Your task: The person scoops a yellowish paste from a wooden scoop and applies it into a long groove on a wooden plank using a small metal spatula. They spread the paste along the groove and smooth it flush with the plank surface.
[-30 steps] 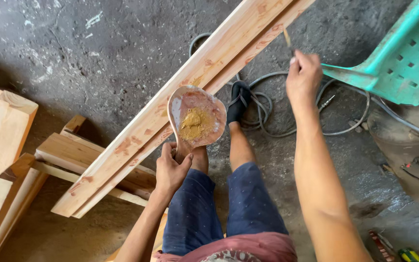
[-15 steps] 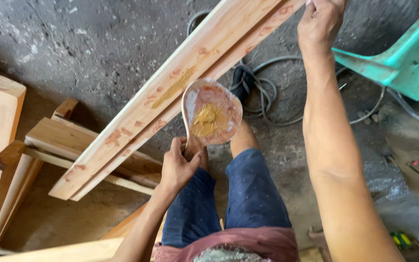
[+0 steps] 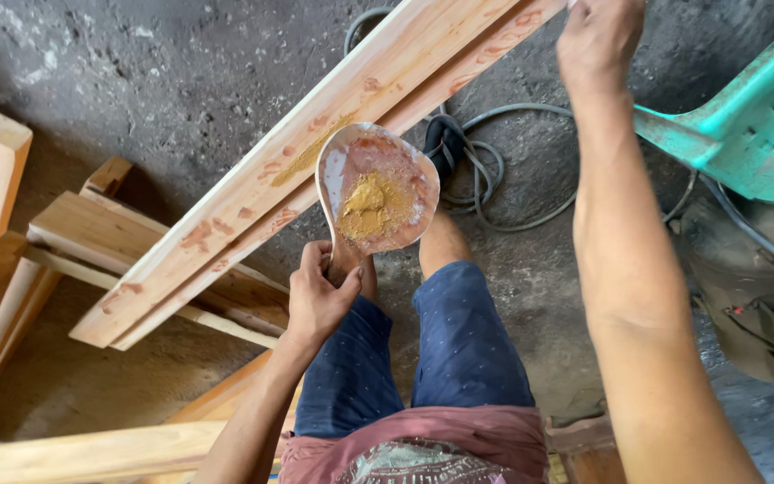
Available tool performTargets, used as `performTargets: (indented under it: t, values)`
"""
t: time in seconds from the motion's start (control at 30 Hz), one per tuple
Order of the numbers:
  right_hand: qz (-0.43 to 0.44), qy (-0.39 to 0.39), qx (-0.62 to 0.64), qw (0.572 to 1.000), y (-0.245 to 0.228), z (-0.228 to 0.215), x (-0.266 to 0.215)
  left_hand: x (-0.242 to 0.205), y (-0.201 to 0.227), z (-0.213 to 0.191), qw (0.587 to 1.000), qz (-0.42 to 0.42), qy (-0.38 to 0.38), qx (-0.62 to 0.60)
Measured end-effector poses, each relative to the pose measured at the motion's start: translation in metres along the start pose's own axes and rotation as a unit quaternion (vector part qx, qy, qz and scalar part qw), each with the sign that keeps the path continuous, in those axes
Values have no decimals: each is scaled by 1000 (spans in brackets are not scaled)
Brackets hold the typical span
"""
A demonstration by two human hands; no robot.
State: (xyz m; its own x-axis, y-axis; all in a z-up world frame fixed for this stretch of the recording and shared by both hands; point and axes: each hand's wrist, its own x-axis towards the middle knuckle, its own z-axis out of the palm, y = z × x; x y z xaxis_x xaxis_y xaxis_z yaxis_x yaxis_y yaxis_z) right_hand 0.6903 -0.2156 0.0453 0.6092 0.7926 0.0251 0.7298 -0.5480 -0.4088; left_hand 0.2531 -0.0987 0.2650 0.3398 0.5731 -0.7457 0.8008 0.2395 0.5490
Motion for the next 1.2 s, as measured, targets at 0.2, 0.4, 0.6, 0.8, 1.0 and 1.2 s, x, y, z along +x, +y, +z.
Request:
performTargets:
  t: [0.2,0.4,0.6,0.8,1.0,1.2]
  values:
    - [-57,-98,125,986,-91,-37,-23,-31,-15,-6,996,-68,65,-6]
    - [-65,-190,193,960,-205,-83,-87,-59,-46,-4,984,-80,141,-74]
    - [-84,-244,211,943,-288,-104,-137,-58,-66,-5,979,-53,141,-140]
    - [-123,-240,168,948,-342,-108,-154,-62,-79,-31,985,-40,102,-132]
    - [-143,-211,149,955,-389,-103,-175,-71,-95,-55,987,-44,98,-123]
    - [-135,-186,212,950,-394,-88,-202,-81,-113,-64,976,-25,131,-170]
